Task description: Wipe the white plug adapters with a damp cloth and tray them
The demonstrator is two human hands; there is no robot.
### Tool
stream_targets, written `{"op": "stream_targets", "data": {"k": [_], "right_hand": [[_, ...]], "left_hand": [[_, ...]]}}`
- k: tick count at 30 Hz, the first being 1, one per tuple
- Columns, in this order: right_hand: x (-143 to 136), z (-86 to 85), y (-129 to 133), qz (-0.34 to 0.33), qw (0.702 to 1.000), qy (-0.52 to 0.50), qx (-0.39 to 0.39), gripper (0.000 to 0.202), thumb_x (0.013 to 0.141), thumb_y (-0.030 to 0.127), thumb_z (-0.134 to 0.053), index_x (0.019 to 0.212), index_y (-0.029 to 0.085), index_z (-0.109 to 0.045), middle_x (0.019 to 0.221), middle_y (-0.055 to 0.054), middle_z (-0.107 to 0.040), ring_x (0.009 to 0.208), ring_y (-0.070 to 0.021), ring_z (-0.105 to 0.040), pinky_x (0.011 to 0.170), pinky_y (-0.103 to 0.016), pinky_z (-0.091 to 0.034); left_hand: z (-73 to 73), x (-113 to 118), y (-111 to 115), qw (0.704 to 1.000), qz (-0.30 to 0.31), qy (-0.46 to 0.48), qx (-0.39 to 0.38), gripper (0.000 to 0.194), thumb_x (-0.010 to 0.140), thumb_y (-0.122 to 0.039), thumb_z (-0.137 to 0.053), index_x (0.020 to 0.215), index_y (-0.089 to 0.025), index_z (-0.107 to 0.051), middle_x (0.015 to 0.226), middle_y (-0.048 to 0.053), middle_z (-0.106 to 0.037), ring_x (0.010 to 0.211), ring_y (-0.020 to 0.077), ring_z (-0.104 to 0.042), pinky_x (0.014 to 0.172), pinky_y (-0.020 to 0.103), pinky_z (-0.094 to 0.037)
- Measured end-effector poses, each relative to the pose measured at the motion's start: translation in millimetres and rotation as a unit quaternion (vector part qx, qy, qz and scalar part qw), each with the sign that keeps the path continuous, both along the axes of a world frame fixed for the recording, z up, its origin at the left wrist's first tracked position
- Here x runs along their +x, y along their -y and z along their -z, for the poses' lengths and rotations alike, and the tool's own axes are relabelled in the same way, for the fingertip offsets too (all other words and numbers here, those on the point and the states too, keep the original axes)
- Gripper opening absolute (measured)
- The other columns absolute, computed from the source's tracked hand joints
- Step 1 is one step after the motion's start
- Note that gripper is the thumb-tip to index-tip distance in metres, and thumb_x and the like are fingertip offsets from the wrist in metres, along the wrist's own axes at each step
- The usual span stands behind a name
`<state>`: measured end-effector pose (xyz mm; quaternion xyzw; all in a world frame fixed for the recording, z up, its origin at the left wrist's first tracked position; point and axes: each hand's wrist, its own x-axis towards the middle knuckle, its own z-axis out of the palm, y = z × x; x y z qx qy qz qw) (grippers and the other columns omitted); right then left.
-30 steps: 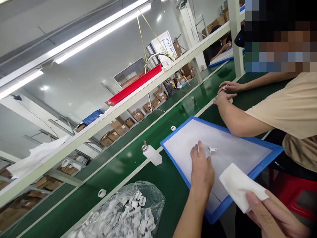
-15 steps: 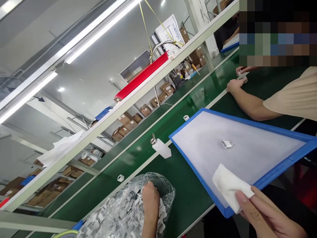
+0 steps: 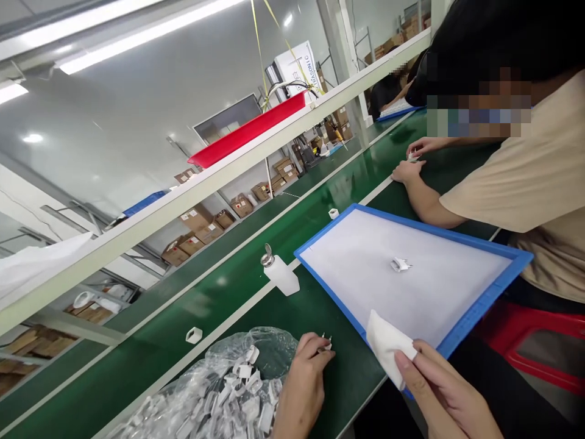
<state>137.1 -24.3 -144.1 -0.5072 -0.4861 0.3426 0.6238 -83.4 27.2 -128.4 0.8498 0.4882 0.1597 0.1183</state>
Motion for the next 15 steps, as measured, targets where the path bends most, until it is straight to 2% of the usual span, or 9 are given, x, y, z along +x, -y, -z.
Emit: {"op": "stream_targets", "data": {"k": [1, 3, 5, 6, 8, 10, 13, 15], "right_hand": [[-5, 0.1, -1, -0.014, 1.0, 0.01, -0.004, 0.036, 0.097, 0.041, -0.058, 0.067, 0.022, -0.053, 0.073, -0.001, -0.05, 0.062, -0.0138, -0.055, 0.055, -0.018, -0.05], [-15, 0.4, -6, -0.043, 0.999, 0.017, -0.014, 0.036, 0.1, 0.04, -0.054, 0.069, 0.022, -0.052, 0.075, 0.0, -0.048, 0.066, -0.0137, -0.055, 0.06, -0.019, -0.048], [-28, 1.3, -12, -0.065, 0.998, 0.016, -0.018, 0.038, 0.103, 0.04, -0.05, 0.07, 0.022, -0.052, 0.074, 0.001, -0.045, 0.065, -0.0129, -0.052, 0.059, -0.02, -0.046], [-34, 2.3, -16, -0.072, 0.997, 0.019, -0.018, 0.039, 0.103, 0.04, -0.048, 0.069, 0.022, -0.051, 0.074, 0.001, -0.045, 0.064, -0.0127, -0.051, 0.058, -0.02, -0.044], [-47, 6.4, -22, -0.084, 0.996, 0.036, -0.019, 0.038, 0.105, 0.039, -0.046, 0.071, 0.022, -0.05, 0.076, 0.001, -0.046, 0.063, -0.0129, -0.05, 0.057, -0.021, -0.044], [-57, 14.4, -27, -0.092, 0.993, 0.067, -0.014, 0.034, 0.106, 0.037, -0.043, 0.076, 0.023, -0.052, 0.08, 0.0, -0.049, 0.064, -0.0134, -0.05, 0.06, -0.023, -0.045], [-66, 30.2, -31, -0.112, 0.982, 0.153, 0.021, 0.024, 0.107, 0.029, -0.038, 0.092, 0.023, -0.055, 0.092, -0.002, -0.053, 0.073, -0.0145, -0.057, 0.068, -0.026, -0.048], [-68, 38.2, -34, -0.149, 0.962, 0.226, 0.036, 0.022, 0.107, 0.022, -0.033, 0.102, 0.022, -0.055, 0.098, -0.004, -0.054, 0.078, -0.0158, -0.06, 0.071, -0.029, -0.049]], "left_hand": [[2.1, 0, 5, 0.999, -0.031, 0.027, -0.005, 0.043, 0.096, -0.009, -0.042, 0.117, -0.027, -0.074, 0.13, 0.011, -0.068, 0.126, 0.0252, -0.057, 0.098, 0.038, -0.055], [9.2, 1, 13, 0.985, -0.144, 0.094, -0.016, 0.043, 0.095, -0.02, -0.054, 0.136, -0.03, -0.062, 0.143, 0.012, -0.058, 0.128, 0.0279, -0.057, 0.096, 0.04, -0.056], [19.0, 8, 17, 0.953, -0.262, 0.15, -0.019, 0.054, 0.092, -0.032, -0.062, 0.144, -0.024, -0.053, 0.142, 0.016, -0.056, 0.119, 0.0285, -0.062, 0.092, 0.04, -0.057], [23.8, 12, 17, 0.939, -0.299, 0.169, -0.019, 0.054, 0.09, -0.035, -0.064, 0.141, -0.019, -0.055, 0.137, 0.017, -0.059, 0.115, 0.0285, -0.064, 0.092, 0.041, -0.057], [30.9, 20, 16, 0.931, -0.317, 0.181, -0.022, 0.041, 0.089, -0.031, -0.065, 0.125, -0.013, -0.065, 0.123, 0.018, -0.066, 0.112, 0.0294, -0.064, 0.096, 0.043, -0.054], [33.2, 22, 14, 0.937, -0.295, 0.182, -0.035, 0.027, 0.089, -0.022, -0.06, 0.113, -0.013, -0.07, 0.111, 0.016, -0.069, 0.109, 0.0292, -0.064, 0.098, 0.044, -0.051], [31.6, 14, 14, 0.943, -0.264, 0.191, -0.071, 0.034, 0.085, -0.01, -0.054, 0.115, -0.015, -0.07, 0.109, 0.014, -0.07, 0.102, 0.0271, -0.066, 0.093, 0.041, -0.052], [31.6, 6, 17, 0.94, -0.258, 0.204, -0.09, 0.042, 0.081, -0.008, -0.055, 0.121, -0.017, -0.067, 0.113, 0.012, -0.07, 0.098, 0.0255, -0.066, 0.09, 0.039, -0.053]]}}
